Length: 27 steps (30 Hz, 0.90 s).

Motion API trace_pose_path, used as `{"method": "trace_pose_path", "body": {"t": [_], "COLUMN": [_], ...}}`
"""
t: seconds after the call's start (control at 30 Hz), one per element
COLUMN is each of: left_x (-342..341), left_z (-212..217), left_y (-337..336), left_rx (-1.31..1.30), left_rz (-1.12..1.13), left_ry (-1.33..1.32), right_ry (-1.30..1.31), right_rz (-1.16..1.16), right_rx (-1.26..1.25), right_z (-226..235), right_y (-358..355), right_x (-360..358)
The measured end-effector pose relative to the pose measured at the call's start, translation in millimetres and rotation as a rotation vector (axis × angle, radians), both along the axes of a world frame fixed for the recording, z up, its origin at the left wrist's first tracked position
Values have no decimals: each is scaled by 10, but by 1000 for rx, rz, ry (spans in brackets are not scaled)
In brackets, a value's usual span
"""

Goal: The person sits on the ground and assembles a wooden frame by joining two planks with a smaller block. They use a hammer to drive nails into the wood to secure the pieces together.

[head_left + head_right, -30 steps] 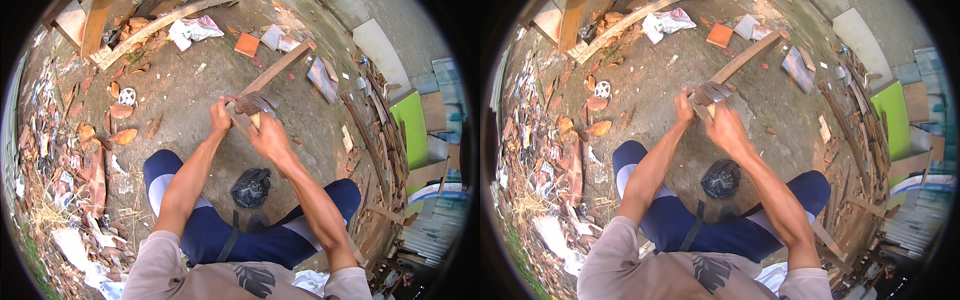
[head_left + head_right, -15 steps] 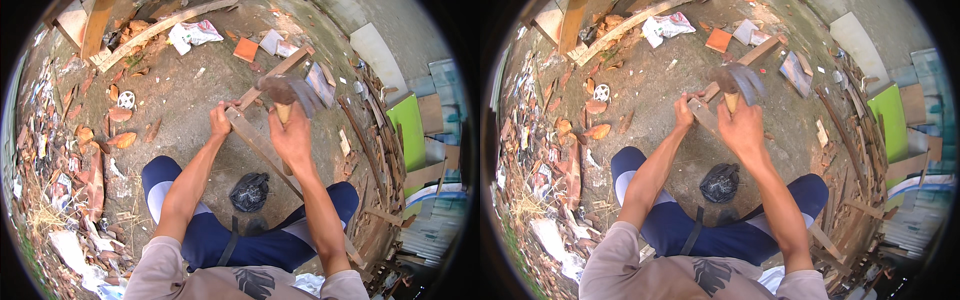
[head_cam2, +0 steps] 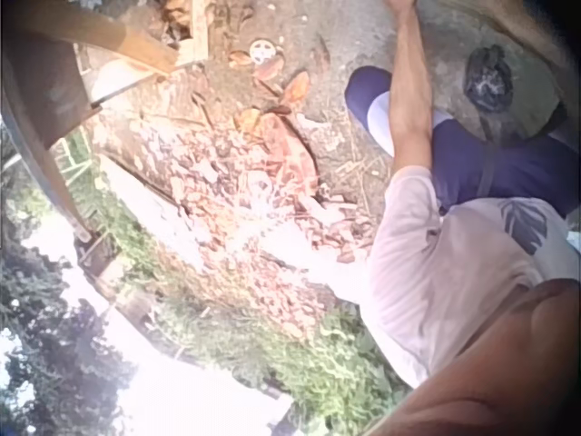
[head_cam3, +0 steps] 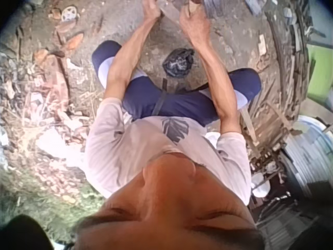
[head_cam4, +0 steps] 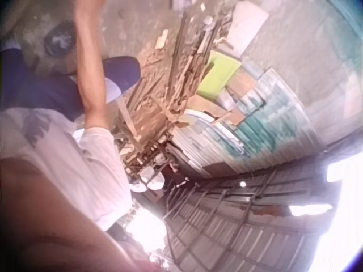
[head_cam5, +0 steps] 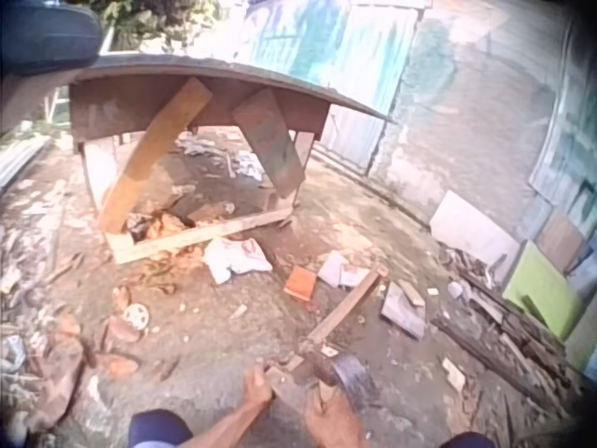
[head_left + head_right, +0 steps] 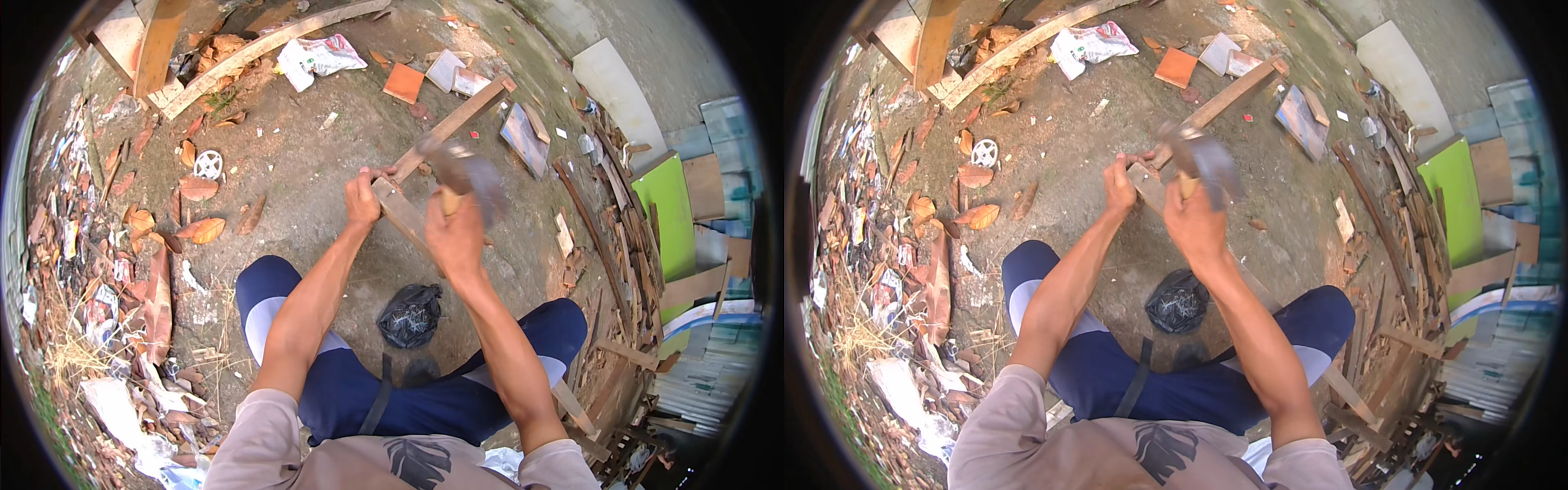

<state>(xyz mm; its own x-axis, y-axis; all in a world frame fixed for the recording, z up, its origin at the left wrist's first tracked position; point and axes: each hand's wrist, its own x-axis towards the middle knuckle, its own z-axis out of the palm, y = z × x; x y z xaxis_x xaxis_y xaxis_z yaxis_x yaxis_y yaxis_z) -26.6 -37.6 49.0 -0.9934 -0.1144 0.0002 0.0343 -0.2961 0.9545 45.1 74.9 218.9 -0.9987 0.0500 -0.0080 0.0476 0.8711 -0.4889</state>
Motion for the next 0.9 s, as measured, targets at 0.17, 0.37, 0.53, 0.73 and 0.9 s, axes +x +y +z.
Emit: {"method": "trace_pose_path", "body": {"t": [0.17,0.37,0.53,0.73,0.9], "left_x": [17,-17,25,41,52], "left_z": [59,49,-5,96,92], "left_y": [-111,-10,-114,-9,-102], "left_rx": [-22,24,59,-2,36], "left_rz": [-18,-22,-47,-24,-57], "left_ry": [-62,-33,-78,-53,-93], "right_ry": [-16,277,24,225,-116], "right_rz": [-23,-74,-27,-70,-12], "right_rx": [-62,-131,-64,-105,-7], "right_z": [295,93,383,90,257], "right_y": [-20,-110,-14,-82,-3], "right_x": [-75,-7,-47,49,-35]}}
